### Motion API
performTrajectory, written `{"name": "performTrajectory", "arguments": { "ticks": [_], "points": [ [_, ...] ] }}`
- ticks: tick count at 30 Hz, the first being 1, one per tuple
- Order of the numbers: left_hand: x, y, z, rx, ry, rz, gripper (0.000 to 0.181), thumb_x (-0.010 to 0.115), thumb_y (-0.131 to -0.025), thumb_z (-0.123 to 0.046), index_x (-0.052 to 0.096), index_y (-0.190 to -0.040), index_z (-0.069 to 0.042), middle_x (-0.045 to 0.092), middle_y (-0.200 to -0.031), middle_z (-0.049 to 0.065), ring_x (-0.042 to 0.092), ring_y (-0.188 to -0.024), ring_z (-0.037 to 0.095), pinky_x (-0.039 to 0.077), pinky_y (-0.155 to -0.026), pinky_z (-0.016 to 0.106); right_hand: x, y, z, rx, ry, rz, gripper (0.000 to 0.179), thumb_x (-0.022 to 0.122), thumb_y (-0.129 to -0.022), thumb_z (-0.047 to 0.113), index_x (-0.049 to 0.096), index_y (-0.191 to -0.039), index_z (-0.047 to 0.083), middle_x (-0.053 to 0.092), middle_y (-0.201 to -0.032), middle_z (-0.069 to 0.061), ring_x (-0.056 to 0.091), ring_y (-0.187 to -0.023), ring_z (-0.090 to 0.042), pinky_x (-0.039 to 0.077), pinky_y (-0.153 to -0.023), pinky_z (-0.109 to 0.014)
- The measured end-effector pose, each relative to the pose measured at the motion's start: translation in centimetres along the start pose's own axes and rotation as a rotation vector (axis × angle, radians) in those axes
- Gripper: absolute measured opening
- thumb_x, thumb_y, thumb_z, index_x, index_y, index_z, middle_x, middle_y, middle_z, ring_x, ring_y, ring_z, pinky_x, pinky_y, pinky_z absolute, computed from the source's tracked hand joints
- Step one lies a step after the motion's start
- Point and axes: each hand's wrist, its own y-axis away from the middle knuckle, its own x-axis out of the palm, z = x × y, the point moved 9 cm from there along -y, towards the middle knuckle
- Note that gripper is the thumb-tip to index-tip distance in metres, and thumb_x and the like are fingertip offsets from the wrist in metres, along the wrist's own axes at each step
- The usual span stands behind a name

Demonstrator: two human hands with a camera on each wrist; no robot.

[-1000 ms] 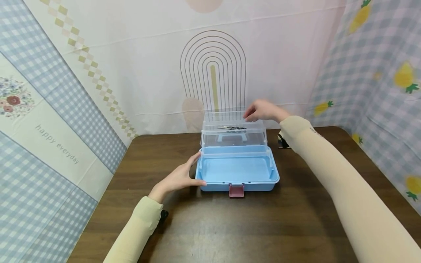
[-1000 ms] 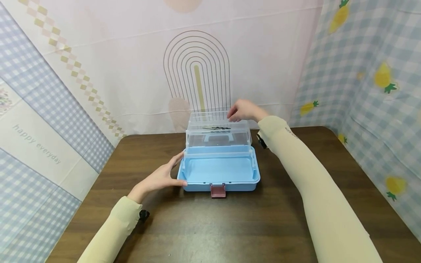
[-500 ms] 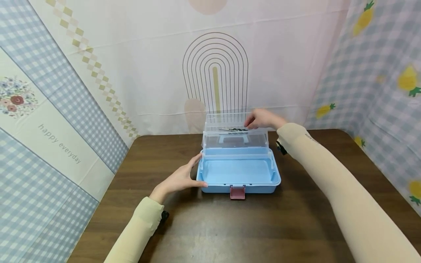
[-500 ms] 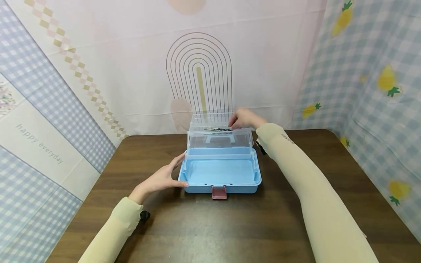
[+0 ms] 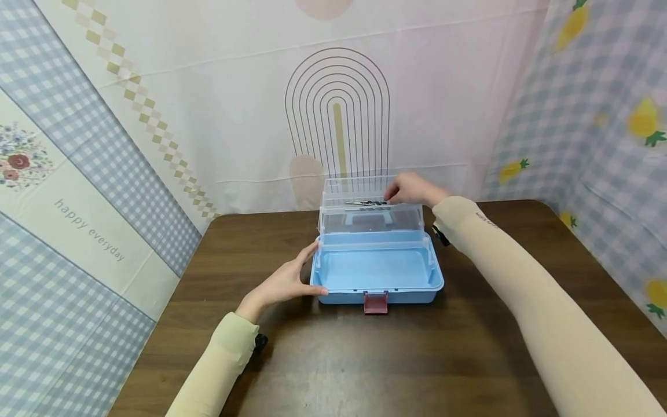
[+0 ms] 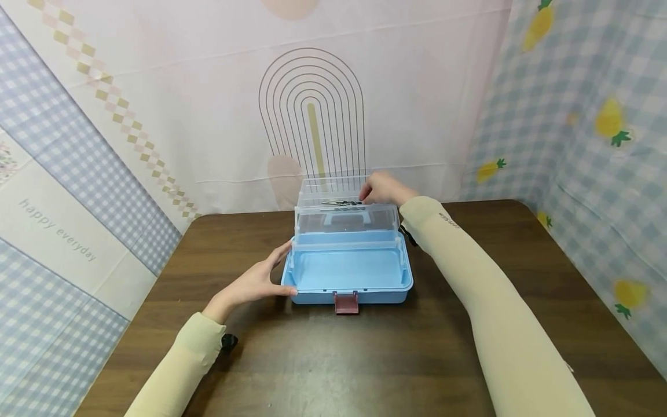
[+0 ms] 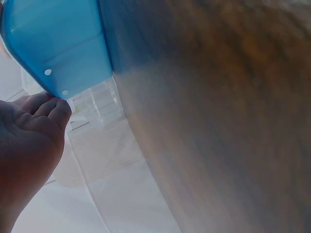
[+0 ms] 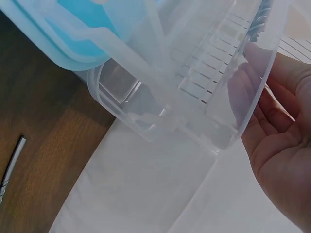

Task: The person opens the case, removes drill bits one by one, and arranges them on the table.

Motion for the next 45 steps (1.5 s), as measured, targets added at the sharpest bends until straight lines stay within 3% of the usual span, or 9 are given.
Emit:
{"name": "performTrajectory", "arguments": {
  "ticks": [9,22,45],
  "points": [
    [0.0,0.0,-0.1,0.006,0.004,0.002,0.115,0.082,-0.077,-0.059,0.009,-0.163,-0.035,0.020,-0.166,-0.004,0.029,-0.148,0.023,0.033,-0.113,0.053,0.1,0.0,-0.1,0.012,0.034,-0.011,0.015,0.068,-0.095,0.005,0.078,-0.104,0.001,0.075,-0.104,-0.014,0.069,-0.095,-0.028,0.054,-0.088,-0.044],
    [0.0,-0.1,-0.1,0.012,-0.007,0.009,0.115,0.083,-0.077,-0.057,0.009,-0.163,-0.034,0.020,-0.166,-0.004,0.028,-0.149,0.022,0.032,-0.114,0.052,0.0,0.0,-0.2,-0.037,0.035,-0.064,0.013,0.068,-0.095,0.006,0.078,-0.097,0.000,0.075,-0.095,-0.013,0.069,-0.086,-0.025,0.054,-0.081,-0.042],
    [0.0,-0.1,0.0,-0.014,-0.008,0.013,0.116,0.082,-0.076,-0.060,0.009,-0.163,-0.037,0.020,-0.165,-0.010,0.029,-0.148,0.017,0.032,-0.114,0.050,-1.4,0.9,-1.2,0.027,-0.127,-0.173,0.020,0.060,-0.099,0.007,0.073,-0.109,-0.004,0.070,-0.099,-0.018,0.064,-0.086,-0.027,0.052,-0.078,-0.041]
  ]
}}
